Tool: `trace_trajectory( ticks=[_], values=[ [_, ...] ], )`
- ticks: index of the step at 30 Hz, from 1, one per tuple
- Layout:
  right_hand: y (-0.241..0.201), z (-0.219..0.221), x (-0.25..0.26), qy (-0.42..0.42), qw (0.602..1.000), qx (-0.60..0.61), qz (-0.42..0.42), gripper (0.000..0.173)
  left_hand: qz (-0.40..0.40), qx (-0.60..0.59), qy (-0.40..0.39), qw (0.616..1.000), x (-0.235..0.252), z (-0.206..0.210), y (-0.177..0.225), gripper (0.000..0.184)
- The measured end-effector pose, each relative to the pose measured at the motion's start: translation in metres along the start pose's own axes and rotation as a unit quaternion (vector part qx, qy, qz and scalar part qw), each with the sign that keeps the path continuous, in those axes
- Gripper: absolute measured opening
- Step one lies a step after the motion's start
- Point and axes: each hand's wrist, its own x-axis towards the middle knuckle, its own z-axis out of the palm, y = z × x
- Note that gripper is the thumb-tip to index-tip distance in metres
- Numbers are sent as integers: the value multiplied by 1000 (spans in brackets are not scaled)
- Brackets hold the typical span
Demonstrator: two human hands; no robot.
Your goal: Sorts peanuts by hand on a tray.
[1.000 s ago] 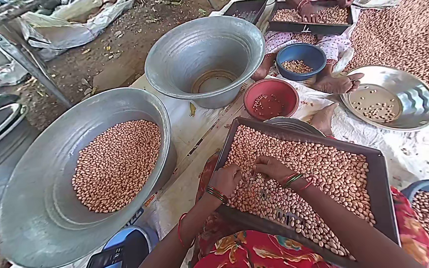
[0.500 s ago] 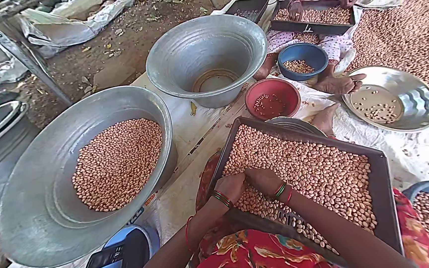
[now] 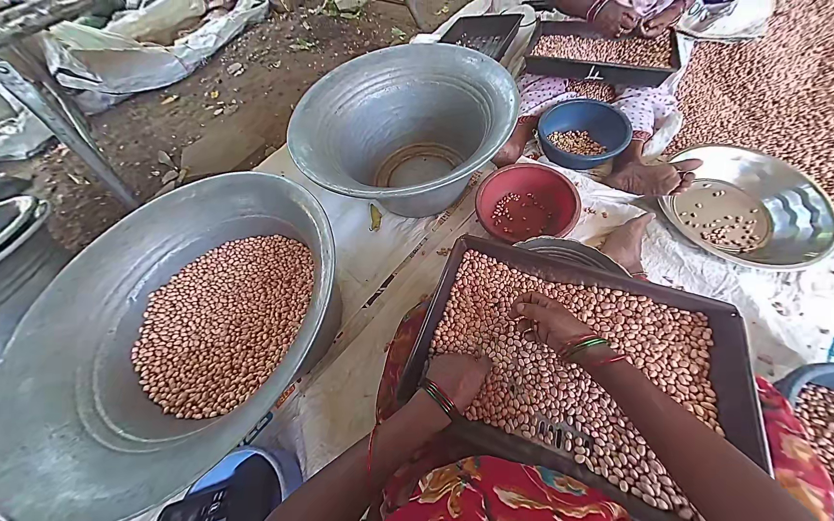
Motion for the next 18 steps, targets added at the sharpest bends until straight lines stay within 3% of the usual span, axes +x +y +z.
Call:
trace_trajectory(
  ticks=[3,6,8,14,16,18],
  values=[
    [-1,11,15,22,985,-163,-49,14,4,-2,0,1000,-1,-1,3,37],
    [-11,23,30,32,905,-412,-99,29,7,-6,16,1000,0,3,2,34],
    [-16,30,41,29,864,-494,-90,39,-1,-21,14,1000,1,2,2,36],
    [-15,43,64,31,805,-590,-50,41,-13,-27,-7,1000,2,-2,2,36],
    [-15,42,65,28,813,-580,-52,41,-17,-68,-5,998,3,-3,-1,39],
    [-16,37,66,30,831,-552,-56,40,9,-203,38,978,1,-5,-14,40]
  ],
)
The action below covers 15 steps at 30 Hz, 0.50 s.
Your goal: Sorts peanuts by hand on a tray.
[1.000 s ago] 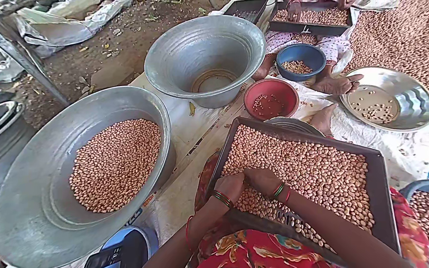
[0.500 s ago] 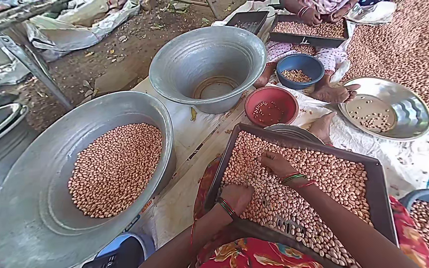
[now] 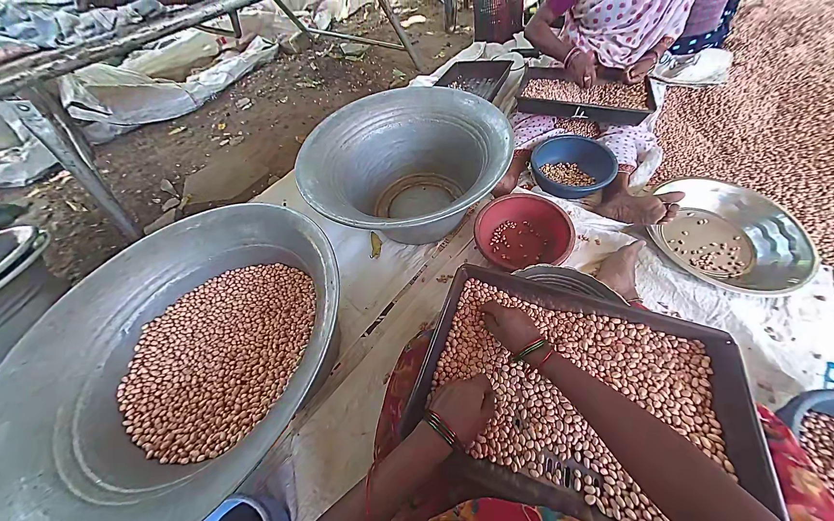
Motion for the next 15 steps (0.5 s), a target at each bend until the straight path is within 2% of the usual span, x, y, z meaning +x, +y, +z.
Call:
trace_trajectory(
  ticks=[1,2,3,5,7,8,9,11,12,13,15],
  values=[
    [2,-3,0,11,999,31,-5,38,27,-112,46,992,-2,-2,-7,35],
    [1,-7,-3,30,997,69,-11,37,48,-252,96,962,-4,-3,-13,25],
    [-4,-14,-8,43,994,100,-18,35,58,-403,145,902,-5,-3,-15,16],
    [-25,-35,-27,25,992,110,-48,33,42,-640,178,746,-4,-8,-9,20],
    [-55,-48,-53,-36,994,57,-85,32,8,-732,176,659,2,-15,-2,31],
    [-69,-46,-65,-58,993,23,-102,33,-2,-754,192,629,8,-15,2,36],
    [-79,-39,-73,-67,991,-3,-119,33,24,-773,203,600,18,-8,-1,41],
    [-89,-26,-81,-54,987,-26,-151,34,163,-803,176,545,50,20,-32,46],
    [-88,-25,-77,-34,986,-28,-161,34,166,-816,167,528,55,24,-35,45],
    [-83,-26,-68,-5,986,-27,-164,34,102,-825,183,525,48,17,-22,43],
    [-61,-34,-36,30,991,-23,-130,37,51,-825,157,540,32,7,-11,46]
  ],
)
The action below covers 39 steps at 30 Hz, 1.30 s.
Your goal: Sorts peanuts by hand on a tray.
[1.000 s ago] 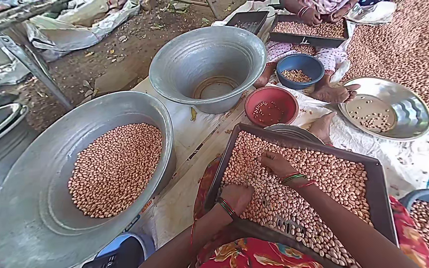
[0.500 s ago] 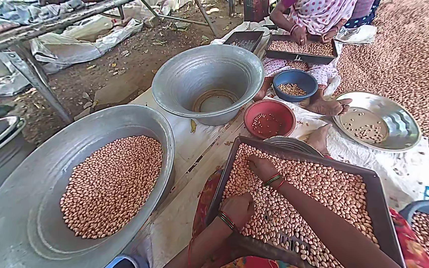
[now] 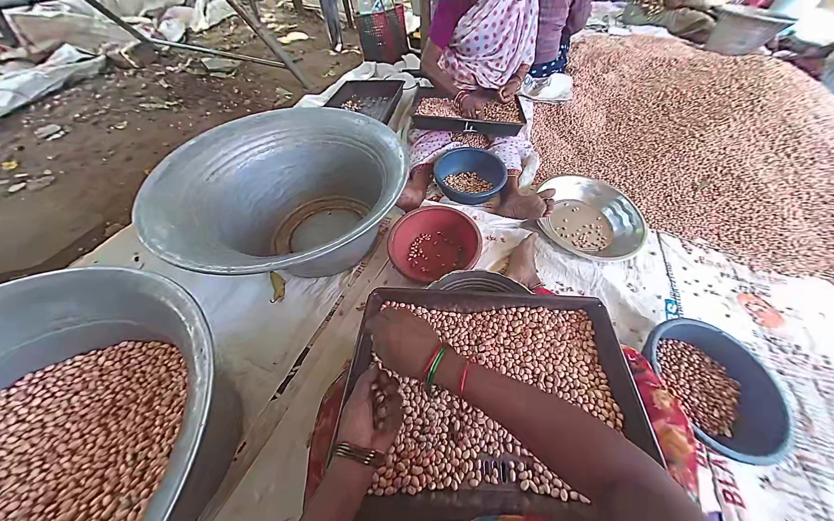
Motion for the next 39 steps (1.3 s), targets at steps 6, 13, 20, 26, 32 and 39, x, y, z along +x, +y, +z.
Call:
trace_trajectory(
  ticks=[6,13,20,26,32,39],
  values=[
    [56,62,16,-5,999,-34,-24,45,20,37,-3,999,-14,-2,10,42],
    [103,76,-70,-49,987,-84,-127,40,68,69,-14,995,-10,-3,16,36],
    [93,36,-74,40,994,-40,-93,32,121,183,-11,976,-10,10,23,25],
    [40,131,-78,19,928,-45,-370,19,165,617,-68,767,1,19,31,28],
    [112,102,-146,-37,952,-80,-293,11,53,777,-156,608,8,42,25,37],
    [183,37,-183,279,937,-185,-100,13,62,852,-210,475,32,112,-24,42]
  ],
)
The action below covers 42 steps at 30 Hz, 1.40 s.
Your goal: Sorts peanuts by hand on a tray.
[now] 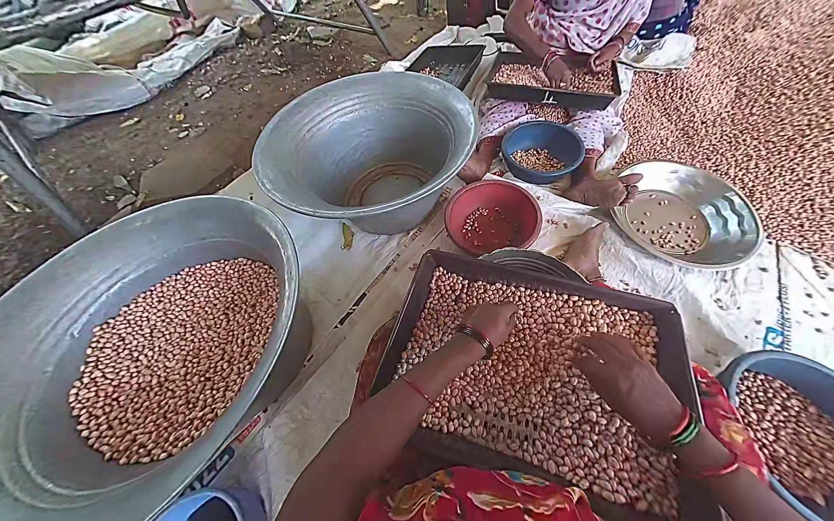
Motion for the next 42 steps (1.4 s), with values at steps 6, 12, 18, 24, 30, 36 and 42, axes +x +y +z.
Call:
trace_trajectory(
  ticks=[6,12,18,24,30,36,42],
  values=[
    [7,-22,-1,38,994,68,79,22,-25,74,-26,997,21,8,18,42],
    [8,-16,6,37,993,79,85,23,-13,90,-31,995,23,12,15,42],
    [2,-14,21,23,987,98,125,22,-21,102,-42,994,23,14,27,41],
    [-19,18,42,-45,995,29,79,19,-14,-48,1,999,18,11,13,40],
    [-28,34,48,-111,990,-9,91,18,-26,-305,43,951,-24,10,-32,23],
    [-41,1,79,-321,924,60,199,32,-25,-463,203,862,-27,-25,-37,32],
    [-74,11,79,-280,922,226,140,29,35,-318,173,932,-40,-37,-30,24]
  ],
)
